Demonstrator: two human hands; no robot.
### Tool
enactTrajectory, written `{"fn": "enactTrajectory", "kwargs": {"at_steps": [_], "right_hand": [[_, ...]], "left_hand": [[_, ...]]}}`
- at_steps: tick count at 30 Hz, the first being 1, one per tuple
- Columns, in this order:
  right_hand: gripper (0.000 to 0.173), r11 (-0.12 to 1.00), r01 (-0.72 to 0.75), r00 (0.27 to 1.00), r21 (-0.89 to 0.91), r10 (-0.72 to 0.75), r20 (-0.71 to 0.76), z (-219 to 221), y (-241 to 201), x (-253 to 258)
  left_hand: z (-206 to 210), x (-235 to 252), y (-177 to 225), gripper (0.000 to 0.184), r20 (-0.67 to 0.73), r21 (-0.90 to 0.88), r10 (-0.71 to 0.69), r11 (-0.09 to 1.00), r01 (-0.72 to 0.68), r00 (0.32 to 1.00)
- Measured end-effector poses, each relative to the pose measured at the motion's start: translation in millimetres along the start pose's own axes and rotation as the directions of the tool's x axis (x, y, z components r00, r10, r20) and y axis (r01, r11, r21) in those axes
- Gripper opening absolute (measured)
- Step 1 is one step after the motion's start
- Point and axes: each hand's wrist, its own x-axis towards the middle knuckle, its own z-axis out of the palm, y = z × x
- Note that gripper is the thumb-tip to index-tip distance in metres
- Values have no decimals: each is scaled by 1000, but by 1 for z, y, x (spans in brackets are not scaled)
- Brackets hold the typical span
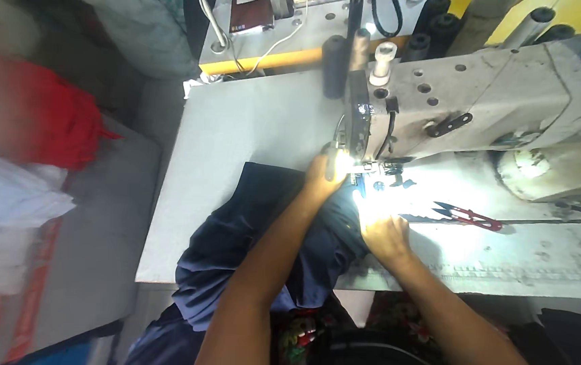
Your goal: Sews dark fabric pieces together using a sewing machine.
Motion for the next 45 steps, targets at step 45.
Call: {"fn": "enactTrajectory", "kwargs": {"at_steps": [45], "right_hand": [[47,979,99,994,-176,-90,61,-7,-3,-5]], "left_hand": [[-3,-76,7,23,-195,-112,315,934,-340,929]]}}
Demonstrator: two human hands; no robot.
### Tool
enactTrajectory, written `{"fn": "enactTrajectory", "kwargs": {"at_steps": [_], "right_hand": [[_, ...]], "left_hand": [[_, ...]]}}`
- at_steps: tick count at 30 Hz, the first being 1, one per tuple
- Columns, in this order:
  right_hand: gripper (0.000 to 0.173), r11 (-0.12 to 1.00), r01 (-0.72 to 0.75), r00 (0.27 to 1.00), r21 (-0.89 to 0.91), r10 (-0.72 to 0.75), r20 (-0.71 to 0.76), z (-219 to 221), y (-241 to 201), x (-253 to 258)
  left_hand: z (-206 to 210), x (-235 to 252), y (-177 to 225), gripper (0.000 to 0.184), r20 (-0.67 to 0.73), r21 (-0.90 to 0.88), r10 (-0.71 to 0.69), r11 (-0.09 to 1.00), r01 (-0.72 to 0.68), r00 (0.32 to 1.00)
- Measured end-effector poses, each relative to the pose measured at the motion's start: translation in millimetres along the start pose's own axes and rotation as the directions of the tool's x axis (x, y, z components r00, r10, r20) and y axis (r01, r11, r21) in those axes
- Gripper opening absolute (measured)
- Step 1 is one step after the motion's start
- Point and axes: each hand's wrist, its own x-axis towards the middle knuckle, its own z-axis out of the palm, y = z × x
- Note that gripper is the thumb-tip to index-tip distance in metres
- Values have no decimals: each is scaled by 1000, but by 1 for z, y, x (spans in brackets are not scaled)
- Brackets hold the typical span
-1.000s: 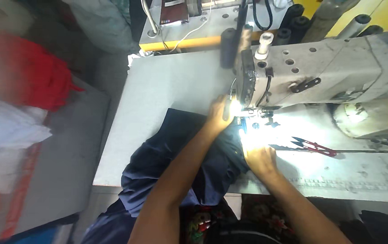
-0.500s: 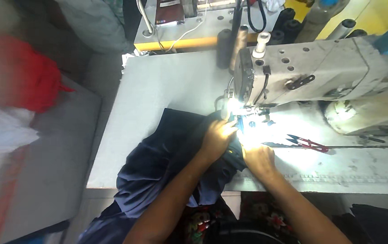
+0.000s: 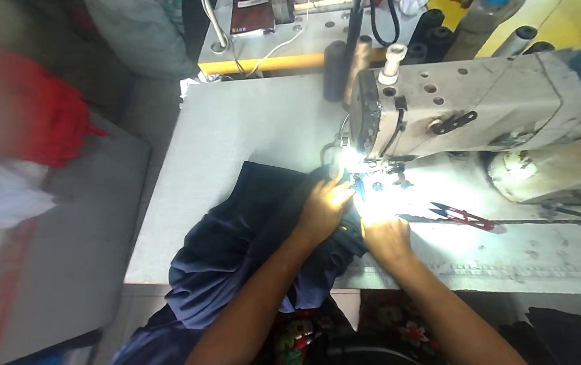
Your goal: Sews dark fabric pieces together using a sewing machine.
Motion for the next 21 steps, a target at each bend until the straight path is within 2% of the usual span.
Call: {"fn": "enactTrajectory", "kwargs": {"at_steps": [14,21], "right_hand": [[40,1000,-1,998,22,3,-65,4,1,2],[39,999,-13,999,29,14,-41,2,0,2]], "left_hand": [[-2,2,0,25,14,18,29,999,-29,999],[-2,2,-1,24,13,-3,30,1000,-30,999]]}}
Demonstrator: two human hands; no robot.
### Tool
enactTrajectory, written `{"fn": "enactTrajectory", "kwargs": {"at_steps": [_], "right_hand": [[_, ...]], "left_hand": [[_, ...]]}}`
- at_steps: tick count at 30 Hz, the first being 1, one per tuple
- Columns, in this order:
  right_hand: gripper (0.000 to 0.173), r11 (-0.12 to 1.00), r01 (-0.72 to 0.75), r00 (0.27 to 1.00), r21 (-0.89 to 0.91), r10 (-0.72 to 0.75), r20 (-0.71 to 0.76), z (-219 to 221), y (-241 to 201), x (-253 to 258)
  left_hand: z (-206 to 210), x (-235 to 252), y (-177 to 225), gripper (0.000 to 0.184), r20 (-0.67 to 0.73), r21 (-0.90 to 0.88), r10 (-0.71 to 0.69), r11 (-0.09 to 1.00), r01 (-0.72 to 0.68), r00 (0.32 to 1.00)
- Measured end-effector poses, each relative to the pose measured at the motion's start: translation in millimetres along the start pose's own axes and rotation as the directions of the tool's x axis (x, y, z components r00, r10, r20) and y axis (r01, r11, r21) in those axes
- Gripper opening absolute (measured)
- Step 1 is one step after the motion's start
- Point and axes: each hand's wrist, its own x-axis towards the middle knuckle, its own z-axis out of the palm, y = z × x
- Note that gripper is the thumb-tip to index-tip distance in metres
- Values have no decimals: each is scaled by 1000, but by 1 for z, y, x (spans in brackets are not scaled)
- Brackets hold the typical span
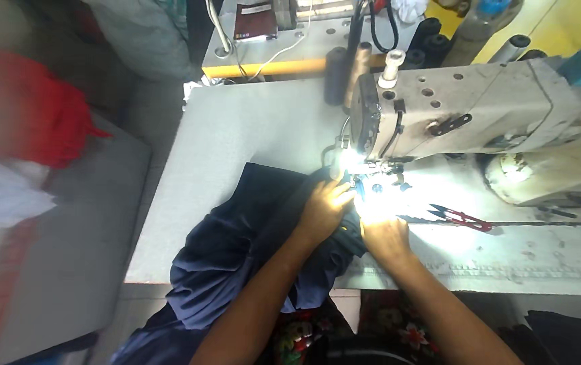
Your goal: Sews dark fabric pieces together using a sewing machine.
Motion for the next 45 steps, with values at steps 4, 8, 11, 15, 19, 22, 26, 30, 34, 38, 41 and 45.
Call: {"fn": "enactTrajectory", "kwargs": {"at_steps": [4,8,11,15,19,22,26,30,34,38,41,45], "right_hand": [[40,1000,-2,1000,-5,2,-2,1,-1,0],[35,1000,-20,1000,18,20,4,0,-2,3],[35,999,-21,1000,33,20,14,-1,-2,6],[28,1000,-7,1000,21,7,3,1,0,7],[35,1000,-4,1000,26,4,-10,1,1,6],[28,997,-4,1000,80,3,12,-1,5,5],[24,986,-51,991,157,31,130,-21,24,-7],[32,969,-195,981,151,194,21,-52,82,-27],[43,932,-357,904,70,363,-224,-78,167,-35],[44,897,-442,851,8,422,-312,-71,217,-37],[48,909,-417,855,18,399,-333,-72,223,-43],[46,911,-412,882,6,401,-249,-70,216,-48]], "left_hand": [[0,0,0,24,-3,3,0,1000,0,1000],[0,1,-1,24,3,1,-6,1000,6,1000],[1,2,-2,23,0,-16,-9,1000,9,1000],[1,3,-6,23,4,-12,7,1000,-7,1000],[2,2,-7,24,10,-18,7,1000,-7,1000],[3,4,-7,23,3,-36,-1,999,1,1000],[0,4,-4,23,-9,-64,7,998,-7,1000],[2,2,-7,23,-22,-69,28,997,-29,999],[4,2,-8,24,-15,-47,35,998,-36,999],[6,2,-10,22,-36,-18,49,999,-50,998],[6,2,-10,22,-34,2,58,998,-58,998],[6,2,-11,23,-27,7,61,998,-61,998]]}}
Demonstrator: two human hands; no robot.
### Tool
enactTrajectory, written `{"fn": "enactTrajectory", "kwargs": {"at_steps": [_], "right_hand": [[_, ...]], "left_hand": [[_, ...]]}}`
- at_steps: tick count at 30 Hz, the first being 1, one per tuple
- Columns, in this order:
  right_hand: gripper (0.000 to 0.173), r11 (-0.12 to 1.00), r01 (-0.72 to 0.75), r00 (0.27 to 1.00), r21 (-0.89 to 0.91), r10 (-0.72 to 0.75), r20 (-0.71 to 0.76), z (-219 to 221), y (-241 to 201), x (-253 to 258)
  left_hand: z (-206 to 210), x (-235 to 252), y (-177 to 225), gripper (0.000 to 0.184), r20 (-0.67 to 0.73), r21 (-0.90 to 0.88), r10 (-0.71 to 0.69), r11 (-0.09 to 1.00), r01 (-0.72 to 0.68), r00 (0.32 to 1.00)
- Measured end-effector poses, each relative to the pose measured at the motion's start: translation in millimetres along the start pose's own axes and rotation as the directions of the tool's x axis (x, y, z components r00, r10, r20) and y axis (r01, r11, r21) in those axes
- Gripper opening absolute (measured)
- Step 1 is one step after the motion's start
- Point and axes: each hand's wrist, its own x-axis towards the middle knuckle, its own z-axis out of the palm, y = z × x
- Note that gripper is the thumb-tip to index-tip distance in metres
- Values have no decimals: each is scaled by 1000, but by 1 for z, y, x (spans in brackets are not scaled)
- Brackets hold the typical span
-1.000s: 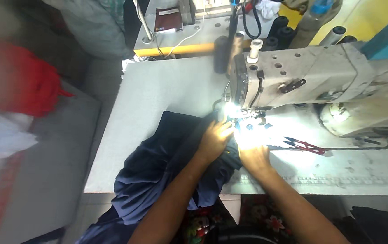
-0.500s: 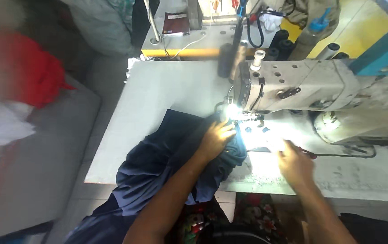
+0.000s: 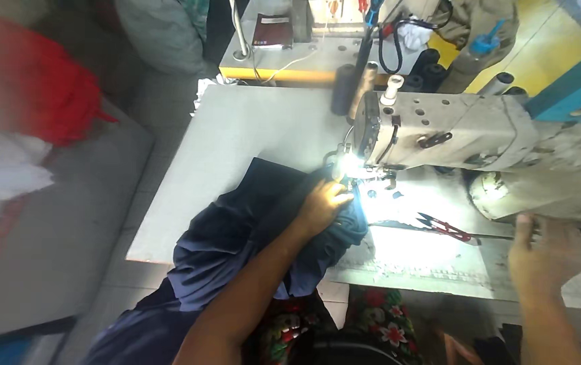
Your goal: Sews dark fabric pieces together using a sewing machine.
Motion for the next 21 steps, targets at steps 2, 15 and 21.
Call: {"fn": "enactTrajectory", "kwargs": {"at_steps": [2,15,21], "right_hand": [[46,1000,16,992,7,-17,121,6,2,-12],[51,998,62,984,14,-63,164,15,3,-28],[52,998,60,987,16,-61,149,17,3,-29]], "left_hand": [[-1,1,0,23,10,-8,-2,1000,2,1000],[-1,0,0,23,4,-23,11,1000,-11,1000],[0,0,1,24,0,5,29,1000,-29,1000]]}}
